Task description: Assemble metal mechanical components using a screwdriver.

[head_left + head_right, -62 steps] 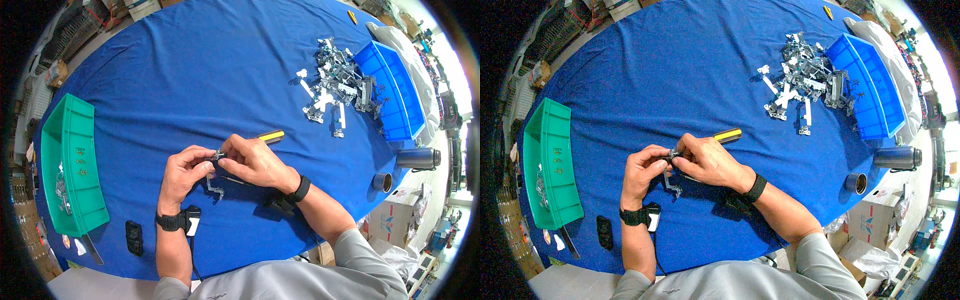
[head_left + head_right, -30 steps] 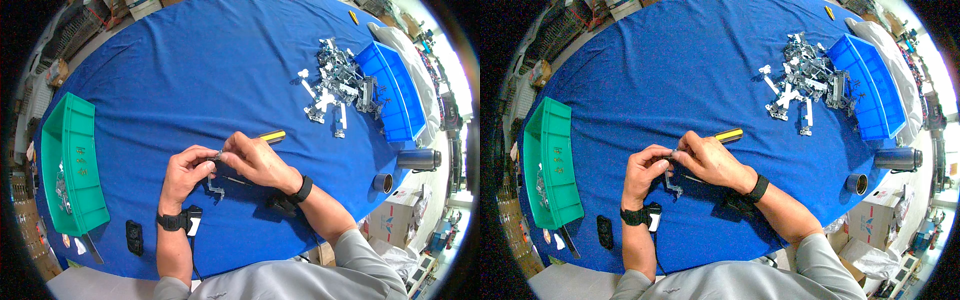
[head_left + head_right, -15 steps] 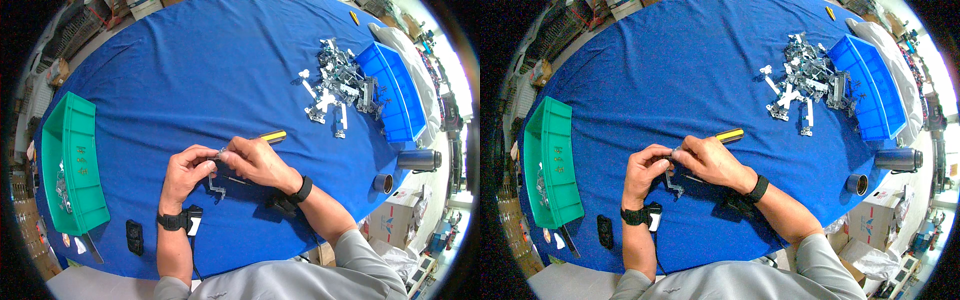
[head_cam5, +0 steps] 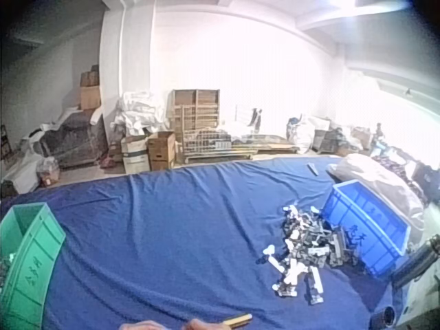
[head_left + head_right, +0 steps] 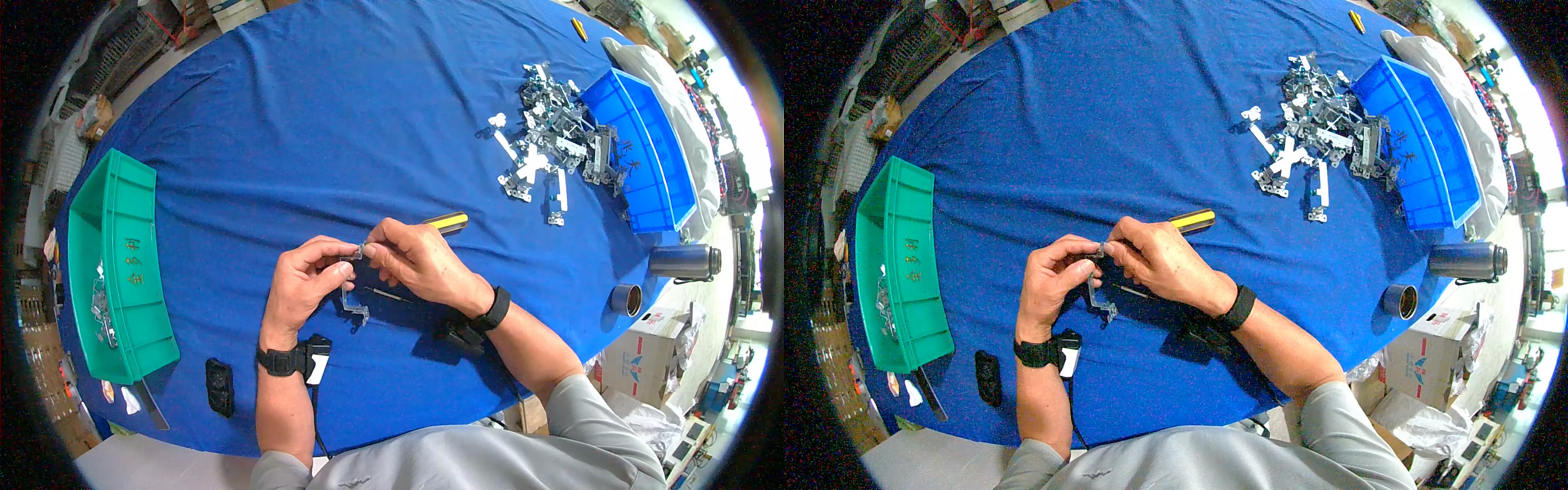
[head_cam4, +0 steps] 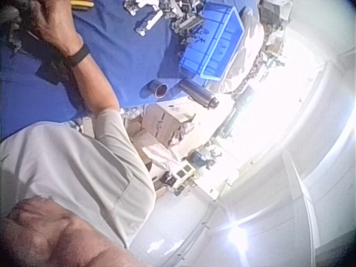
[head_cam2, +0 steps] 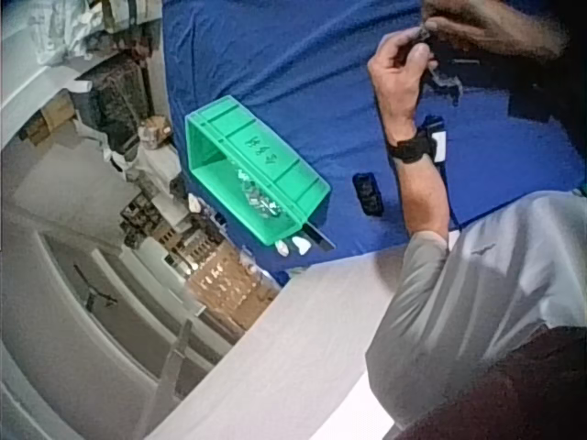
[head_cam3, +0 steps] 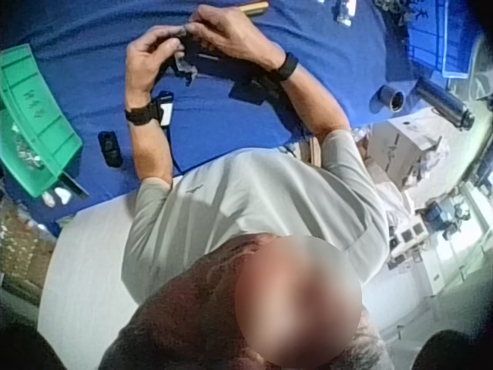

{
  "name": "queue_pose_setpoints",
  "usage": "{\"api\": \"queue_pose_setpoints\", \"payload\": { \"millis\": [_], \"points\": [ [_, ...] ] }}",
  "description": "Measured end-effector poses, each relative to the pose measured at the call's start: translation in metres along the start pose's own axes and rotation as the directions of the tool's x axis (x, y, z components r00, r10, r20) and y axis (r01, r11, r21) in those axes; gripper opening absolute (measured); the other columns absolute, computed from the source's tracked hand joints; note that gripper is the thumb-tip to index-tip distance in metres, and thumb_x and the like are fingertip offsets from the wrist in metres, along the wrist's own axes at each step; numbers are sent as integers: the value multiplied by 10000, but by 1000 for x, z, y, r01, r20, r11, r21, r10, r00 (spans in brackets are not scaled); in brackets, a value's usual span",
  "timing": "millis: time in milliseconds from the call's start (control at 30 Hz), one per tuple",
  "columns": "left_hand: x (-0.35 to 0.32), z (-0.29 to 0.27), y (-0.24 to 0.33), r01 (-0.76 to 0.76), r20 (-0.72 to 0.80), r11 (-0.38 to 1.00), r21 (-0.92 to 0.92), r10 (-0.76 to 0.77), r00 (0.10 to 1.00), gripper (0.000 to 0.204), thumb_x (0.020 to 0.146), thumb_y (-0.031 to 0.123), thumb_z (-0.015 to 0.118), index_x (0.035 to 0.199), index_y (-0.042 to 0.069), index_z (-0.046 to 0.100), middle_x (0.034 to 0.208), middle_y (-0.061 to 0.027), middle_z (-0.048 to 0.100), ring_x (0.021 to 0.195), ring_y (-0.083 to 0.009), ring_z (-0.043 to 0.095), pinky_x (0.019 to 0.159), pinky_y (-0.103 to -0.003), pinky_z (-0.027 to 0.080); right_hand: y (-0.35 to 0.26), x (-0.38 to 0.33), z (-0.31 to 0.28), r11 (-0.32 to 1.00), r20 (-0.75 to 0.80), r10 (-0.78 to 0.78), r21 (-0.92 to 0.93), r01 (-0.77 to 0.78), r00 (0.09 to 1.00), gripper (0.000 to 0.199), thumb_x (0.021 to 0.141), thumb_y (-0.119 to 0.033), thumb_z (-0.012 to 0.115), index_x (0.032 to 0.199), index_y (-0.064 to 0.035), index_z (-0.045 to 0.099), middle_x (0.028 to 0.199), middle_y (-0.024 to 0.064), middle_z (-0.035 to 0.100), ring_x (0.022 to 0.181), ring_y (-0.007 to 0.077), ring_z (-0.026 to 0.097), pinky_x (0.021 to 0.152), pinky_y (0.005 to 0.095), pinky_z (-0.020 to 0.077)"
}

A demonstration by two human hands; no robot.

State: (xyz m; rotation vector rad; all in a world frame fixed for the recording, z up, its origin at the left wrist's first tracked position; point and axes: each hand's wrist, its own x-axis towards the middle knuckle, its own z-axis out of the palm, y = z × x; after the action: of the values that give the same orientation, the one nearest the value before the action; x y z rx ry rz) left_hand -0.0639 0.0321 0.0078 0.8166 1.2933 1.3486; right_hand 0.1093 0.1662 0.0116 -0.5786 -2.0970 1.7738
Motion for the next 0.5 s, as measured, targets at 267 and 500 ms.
{"api": "queue_pose_setpoints", "payload": {
  "millis": [267, 500],
  "points": [
    [0, 1, 1, -13, -14, 1000, 19, 13, 1000, 207, 911, -2, 655, 1114, -34, 676, 1013, -61, 655, 833, -122, 660, 725, -268, 577, 8, 5, 3, 882, -26, -426, -231, 409, 904, 74, 876, -24, 626, 891, -10, 555, 783, 158, 597, 714, 337, 613, 622, 393, 476],
    [-1, 2, 0, 38, -30, 998, 43, -36, 999, 136, 924, 27, 649, 1049, -18, 682, 907, -31, 676, 775, -82, 625, 693, -233, 514, -11, -1, 3, 988, -24, -116, -109, 113, 993, 164, 947, -115, 628, 866, 0, 543, 710, 129, 601, 598, 290, 608, 550, 398, 463]
  ]
}}
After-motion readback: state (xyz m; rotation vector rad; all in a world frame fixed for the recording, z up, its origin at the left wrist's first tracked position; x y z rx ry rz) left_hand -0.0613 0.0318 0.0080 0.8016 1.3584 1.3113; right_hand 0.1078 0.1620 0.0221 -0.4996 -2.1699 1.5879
